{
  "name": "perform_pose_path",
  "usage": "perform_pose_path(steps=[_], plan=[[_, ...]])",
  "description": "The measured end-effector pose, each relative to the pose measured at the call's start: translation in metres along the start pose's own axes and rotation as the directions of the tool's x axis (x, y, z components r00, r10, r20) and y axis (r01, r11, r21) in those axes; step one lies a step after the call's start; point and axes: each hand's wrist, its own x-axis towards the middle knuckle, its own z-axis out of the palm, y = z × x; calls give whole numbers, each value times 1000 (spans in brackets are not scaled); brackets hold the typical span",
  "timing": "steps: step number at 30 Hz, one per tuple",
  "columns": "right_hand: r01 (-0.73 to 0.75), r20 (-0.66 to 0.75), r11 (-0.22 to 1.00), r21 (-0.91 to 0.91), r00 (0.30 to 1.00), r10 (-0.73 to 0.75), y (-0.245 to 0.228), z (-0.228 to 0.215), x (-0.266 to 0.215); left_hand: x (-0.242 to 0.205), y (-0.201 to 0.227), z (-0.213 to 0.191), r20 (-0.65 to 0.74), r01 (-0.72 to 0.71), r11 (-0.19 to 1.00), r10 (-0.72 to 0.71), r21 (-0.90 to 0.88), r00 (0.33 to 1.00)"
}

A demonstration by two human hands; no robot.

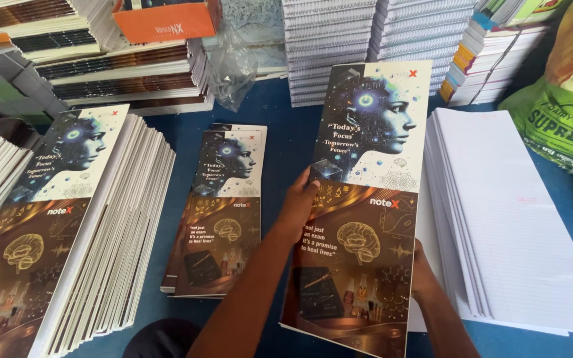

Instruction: The person assembles notebooks by inserting loose index pages into printed covers. They repeatedly pick a cover, open it, insert a page, close the cover, and place the finished notebook onto a growing stack.

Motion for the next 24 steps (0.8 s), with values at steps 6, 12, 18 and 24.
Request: perform_pose_path(steps=[6,12,18,24], plan=[[178,135,983,36,974,-181,-13,5,-9,2,-7,-3,8,27,1000,-27,-7,1000],[3,104,993,122,994,-16,-13,14,-4,3,-9,-12,48,-10,999,11,-36,999],[138,237,983,124,958,-164,-15,10,-4,2,-19,-9,-56,71,993,-77,-98,995],[279,134,941,193,942,-307,-37,10,-22,2,-35,-6,-63,49,988,-59,-144,996]])
